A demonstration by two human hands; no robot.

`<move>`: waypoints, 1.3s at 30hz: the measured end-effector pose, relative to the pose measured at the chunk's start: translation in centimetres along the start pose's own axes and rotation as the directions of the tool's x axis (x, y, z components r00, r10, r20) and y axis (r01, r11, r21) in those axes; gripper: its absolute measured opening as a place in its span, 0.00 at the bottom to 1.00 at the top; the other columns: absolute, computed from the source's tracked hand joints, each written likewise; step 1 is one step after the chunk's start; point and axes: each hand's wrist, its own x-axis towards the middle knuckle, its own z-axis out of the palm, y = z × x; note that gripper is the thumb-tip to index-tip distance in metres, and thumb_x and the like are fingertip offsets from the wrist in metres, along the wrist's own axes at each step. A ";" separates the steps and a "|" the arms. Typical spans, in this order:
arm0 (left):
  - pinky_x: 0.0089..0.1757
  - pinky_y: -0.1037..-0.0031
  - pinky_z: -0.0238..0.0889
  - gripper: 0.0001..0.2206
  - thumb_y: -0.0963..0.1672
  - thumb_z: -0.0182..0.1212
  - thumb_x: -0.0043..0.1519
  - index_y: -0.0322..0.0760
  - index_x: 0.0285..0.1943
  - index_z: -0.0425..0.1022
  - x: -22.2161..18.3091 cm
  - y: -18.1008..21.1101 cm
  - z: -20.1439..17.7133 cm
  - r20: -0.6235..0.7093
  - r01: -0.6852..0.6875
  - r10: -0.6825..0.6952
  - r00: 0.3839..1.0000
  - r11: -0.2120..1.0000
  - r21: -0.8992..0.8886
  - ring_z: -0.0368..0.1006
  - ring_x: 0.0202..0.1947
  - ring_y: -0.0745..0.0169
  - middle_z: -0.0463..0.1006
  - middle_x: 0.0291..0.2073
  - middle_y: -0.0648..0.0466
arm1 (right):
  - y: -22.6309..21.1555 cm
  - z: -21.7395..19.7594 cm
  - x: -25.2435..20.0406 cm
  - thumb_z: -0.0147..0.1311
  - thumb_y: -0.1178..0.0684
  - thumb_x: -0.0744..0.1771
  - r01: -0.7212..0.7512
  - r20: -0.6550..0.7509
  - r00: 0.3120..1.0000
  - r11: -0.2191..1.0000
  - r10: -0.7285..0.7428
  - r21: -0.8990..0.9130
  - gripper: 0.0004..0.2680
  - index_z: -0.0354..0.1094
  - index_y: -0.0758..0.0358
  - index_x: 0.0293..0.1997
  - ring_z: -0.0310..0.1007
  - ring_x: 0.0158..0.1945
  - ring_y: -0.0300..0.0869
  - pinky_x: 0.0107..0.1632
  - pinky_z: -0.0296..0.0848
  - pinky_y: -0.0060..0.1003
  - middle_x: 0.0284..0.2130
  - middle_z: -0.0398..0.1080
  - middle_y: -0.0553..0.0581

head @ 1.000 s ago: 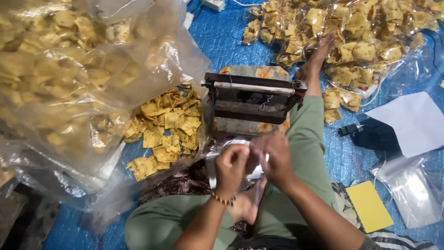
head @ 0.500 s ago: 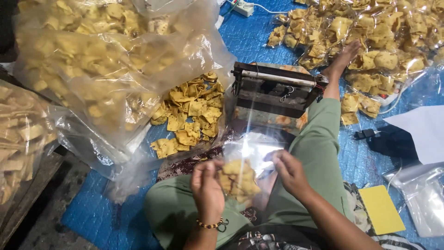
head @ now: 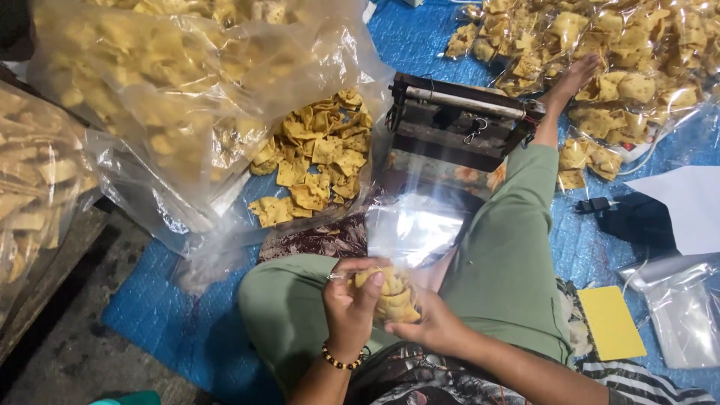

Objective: Manually filling small plastic bags with crispy snacks and sealing them using a heat sealer machine.

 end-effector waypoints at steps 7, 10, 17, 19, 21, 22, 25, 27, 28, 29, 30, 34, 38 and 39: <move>0.48 0.68 0.76 0.18 0.43 0.62 0.60 0.29 0.56 0.71 -0.9 -2.5 -0.9 -0.064 0.121 -0.121 0.991 0.993 -0.017 0.80 0.46 0.54 0.82 0.48 0.40 | 0.5 -3.8 0.3 0.62 0.62 0.60 0.023 0.138 0.990 0.997 -0.013 -0.077 0.10 0.73 0.68 0.44 0.78 0.29 0.38 0.31 0.80 0.27 0.30 0.79 0.56; 0.59 0.58 0.66 0.35 0.58 0.59 0.59 0.31 0.66 0.61 0.7 -4.2 -1.7 -0.006 0.160 -0.162 0.987 0.978 -0.136 0.71 0.57 0.52 0.71 0.61 0.44 | -1.9 -10.1 1.5 0.63 0.53 0.61 -0.062 0.397 0.891 0.925 0.221 -0.375 0.11 0.73 0.60 0.45 0.83 0.39 0.39 0.42 0.85 0.31 0.38 0.81 0.52; 0.61 0.44 0.58 0.23 0.53 0.60 0.65 0.40 0.65 0.71 5.6 -19.1 -5.1 -0.031 0.384 -0.403 0.915 0.841 0.382 0.65 0.64 0.33 0.72 0.61 0.38 | 1.0 -20.0 1.8 0.55 0.44 0.63 0.305 -0.508 0.860 0.841 -0.042 0.447 0.31 0.48 0.34 0.76 0.64 0.67 0.53 0.61 0.70 0.54 0.75 0.53 0.52; 0.60 0.46 0.60 0.21 0.51 0.66 0.62 0.45 0.63 0.74 6.5 -24.9 -5.5 -0.004 0.361 -0.426 0.905 0.762 0.538 0.66 0.64 0.33 0.73 0.60 0.39 | 3.4 -18.9 1.4 0.55 0.45 0.65 0.327 -0.497 0.866 0.808 -0.049 0.490 0.28 0.51 0.36 0.75 0.70 0.63 0.52 0.57 0.74 0.51 0.73 0.59 0.51; 0.62 0.48 0.60 0.25 0.51 0.64 0.59 0.52 0.68 0.71 7.5 -29.1 -5.4 0.137 0.071 -0.426 0.895 0.437 0.896 0.62 0.70 0.43 0.65 0.70 0.45 | 6.5 -17.0 1.0 0.52 0.53 0.66 0.096 -0.451 0.887 0.914 0.101 0.395 0.22 0.56 0.61 0.69 0.74 0.56 0.59 0.52 0.75 0.51 0.65 0.63 0.64; 0.62 0.48 0.60 0.25 0.51 0.64 0.59 0.52 0.68 0.71 8.3 -27.2 -4.6 0.139 0.069 -0.422 0.896 0.442 0.894 0.62 0.70 0.43 0.65 0.70 0.45 | 6.8 -15.5 0.6 0.52 0.53 0.66 0.097 -0.452 0.887 0.916 0.098 0.390 0.22 0.56 0.61 0.69 0.74 0.56 0.59 0.52 0.75 0.51 0.65 0.63 0.64; 0.60 0.27 0.48 0.30 0.53 0.57 0.62 0.63 0.76 0.58 9.8 -25.0 -3.1 0.154 -0.070 -0.660 0.736 0.152 0.986 0.37 0.78 0.38 0.39 0.80 0.54 | 8.3 -12.2 -0.4 0.58 0.56 0.65 -0.263 -0.437 0.842 0.948 0.317 0.181 0.18 0.68 0.62 0.64 0.73 0.58 0.57 0.59 0.72 0.55 0.58 0.72 0.65; 0.62 0.25 0.13 0.37 0.54 0.55 0.64 0.65 0.81 0.39 9.0 -27.8 -3.6 0.071 -0.162 -0.815 0.575 -0.028 0.986 0.21 0.78 0.41 0.27 0.81 0.58 | 10.1 -11.1 -1.3 0.60 0.60 0.65 -0.339 -0.399 0.847 0.936 0.350 0.100 0.17 0.73 0.62 0.61 0.78 0.54 0.56 0.56 0.75 0.53 0.50 0.78 0.68; 0.62 0.25 0.13 0.37 0.54 0.55 0.64 0.65 0.81 0.39 9.3 -27.9 -3.3 0.072 -0.159 -0.817 0.572 -0.024 0.987 0.21 0.78 0.41 0.27 0.81 0.58 | 10.9 -11.7 -1.4 0.60 0.60 0.65 -0.345 -0.399 0.846 0.933 0.355 0.098 0.17 0.73 0.62 0.61 0.78 0.54 0.56 0.56 0.75 0.53 0.50 0.78 0.68; 0.62 0.25 0.10 0.36 0.54 0.52 0.65 0.61 0.81 0.39 9.2 -27.9 -3.2 0.072 -0.170 -0.815 0.574 -0.033 0.985 0.20 0.78 0.43 0.28 0.80 0.60 | 11.8 -11.9 -1.7 0.60 0.59 0.65 -0.356 -0.372 0.869 0.935 0.327 -0.010 0.16 0.74 0.60 0.60 0.78 0.54 0.53 0.56 0.75 0.51 0.49 0.79 0.66; 0.63 0.26 0.07 0.34 0.54 0.49 0.66 0.57 0.82 0.39 9.0 -27.9 -3.1 0.072 -0.181 -0.814 0.577 -0.041 0.983 0.20 0.78 0.44 0.28 0.80 0.63 | 12.7 -12.1 -2.1 0.60 0.58 0.65 -0.358 -0.339 0.891 0.926 0.302 -0.117 0.15 0.76 0.57 0.59 0.79 0.54 0.50 0.56 0.75 0.50 0.47 0.81 0.64; 0.64 0.25 0.17 0.31 0.52 0.45 0.68 0.52 0.81 0.43 8.7 -25.3 -2.6 0.096 -0.163 -0.739 0.667 -0.018 0.986 0.26 0.79 0.48 0.37 0.80 0.66 | 10.1 -11.5 0.7 0.59 0.58 0.65 -0.338 -0.379 0.882 0.936 0.279 -0.097 0.14 0.75 0.61 0.57 0.78 0.55 0.50 0.58 0.73 0.51 0.48 0.80 0.65; 0.61 0.52 0.53 0.18 0.44 0.54 0.65 0.41 0.64 0.73 7.7 -23.2 -1.4 0.491 -0.467 0.023 0.871 0.352 0.811 0.64 0.65 0.48 0.70 0.66 0.57 | 8.7 -12.7 3.5 0.62 0.57 0.64 -0.128 -0.473 0.873 0.880 -0.119 -0.458 0.20 0.65 0.63 0.65 0.65 0.63 0.62 0.63 0.64 0.57 0.59 0.67 0.69; 0.53 0.61 0.68 0.14 0.41 0.56 0.64 0.37 0.58 0.79 7.8 -22.4 -1.0 0.510 -0.642 0.394 0.765 0.393 0.659 0.74 0.57 0.45 0.78 0.58 0.50 | 7.7 -13.0 4.6 0.65 0.56 0.63 -0.011 -0.416 0.840 0.756 -0.348 -0.655 0.28 0.57 0.67 0.71 0.54 0.71 0.68 0.69 0.54 0.62 0.66 0.57 0.74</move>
